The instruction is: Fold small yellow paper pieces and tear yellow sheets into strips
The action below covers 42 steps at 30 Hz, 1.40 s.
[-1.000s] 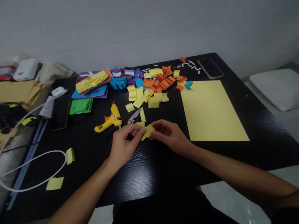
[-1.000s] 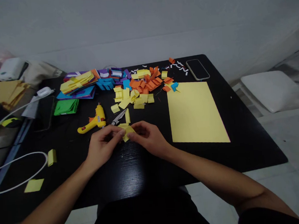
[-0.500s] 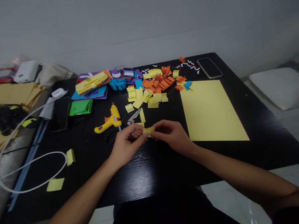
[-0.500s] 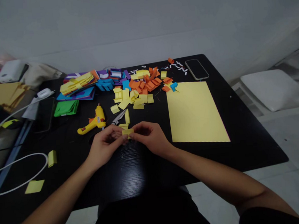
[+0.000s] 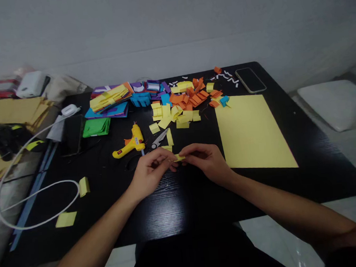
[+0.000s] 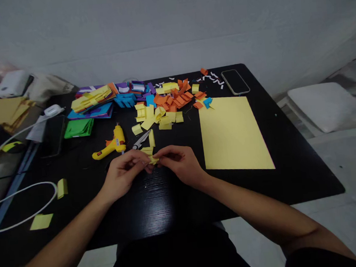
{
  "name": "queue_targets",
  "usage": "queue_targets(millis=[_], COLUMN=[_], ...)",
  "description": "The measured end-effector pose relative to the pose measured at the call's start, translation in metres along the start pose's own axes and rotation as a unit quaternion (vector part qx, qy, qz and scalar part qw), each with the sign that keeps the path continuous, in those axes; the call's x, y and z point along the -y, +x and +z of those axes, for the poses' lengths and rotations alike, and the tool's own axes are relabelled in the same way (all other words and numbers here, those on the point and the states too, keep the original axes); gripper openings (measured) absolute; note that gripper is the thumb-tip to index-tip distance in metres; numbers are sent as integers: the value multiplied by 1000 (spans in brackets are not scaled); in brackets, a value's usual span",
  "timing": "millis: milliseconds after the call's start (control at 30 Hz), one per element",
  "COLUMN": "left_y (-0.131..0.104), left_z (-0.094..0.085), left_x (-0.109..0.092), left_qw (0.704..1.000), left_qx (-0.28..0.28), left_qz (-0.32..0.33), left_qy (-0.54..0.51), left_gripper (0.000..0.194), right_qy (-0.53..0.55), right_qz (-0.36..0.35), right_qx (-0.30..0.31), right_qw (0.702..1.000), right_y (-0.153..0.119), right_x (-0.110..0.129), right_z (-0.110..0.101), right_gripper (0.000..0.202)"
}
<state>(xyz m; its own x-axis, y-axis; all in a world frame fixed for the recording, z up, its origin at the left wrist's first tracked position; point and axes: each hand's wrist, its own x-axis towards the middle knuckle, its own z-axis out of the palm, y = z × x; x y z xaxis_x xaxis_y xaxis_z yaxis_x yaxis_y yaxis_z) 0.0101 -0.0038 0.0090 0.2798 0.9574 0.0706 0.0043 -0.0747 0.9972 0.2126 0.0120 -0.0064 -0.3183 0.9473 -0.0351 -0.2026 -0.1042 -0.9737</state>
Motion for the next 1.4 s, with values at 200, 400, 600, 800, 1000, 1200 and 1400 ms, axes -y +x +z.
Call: queue_targets(millis=[200, 400, 600, 800, 1000, 1200, 1400], left_y=[-1, -3, -4, -2, -2, -4, -3], left_z=[-5, -3, 1, -1, -1, 0, 2], left_x=[-1, 1, 5, 2, 0, 1, 0], left_qw=[996, 974, 990, 981, 966, 975, 986], left_qx=[37, 4, -23, -22, -29, -20, -34], left_qz=[53, 127, 58, 75, 110, 87, 52], left_qy=[68, 186, 130, 178, 234, 204, 154], left_gripper=[12, 7, 15, 13, 10, 11, 11], right_qy=[-26, -47, -42, -48, -48, -40, -48], right_qz=[-24, -53, -70, -40, -25, -46, -60], right_qx=[13, -28, -40, -17, -16, -22, -24], right_qw=[999, 997, 996, 998, 998, 998, 997], right_y=[-3, -5, -7, -7, -6, -7, -7], right_x=[4, -4, -10, -6, -4, -3, -4], right_z=[-2, 3, 4, 4, 5, 6, 6], right_gripper=[9, 17, 20, 24, 16, 12, 11])
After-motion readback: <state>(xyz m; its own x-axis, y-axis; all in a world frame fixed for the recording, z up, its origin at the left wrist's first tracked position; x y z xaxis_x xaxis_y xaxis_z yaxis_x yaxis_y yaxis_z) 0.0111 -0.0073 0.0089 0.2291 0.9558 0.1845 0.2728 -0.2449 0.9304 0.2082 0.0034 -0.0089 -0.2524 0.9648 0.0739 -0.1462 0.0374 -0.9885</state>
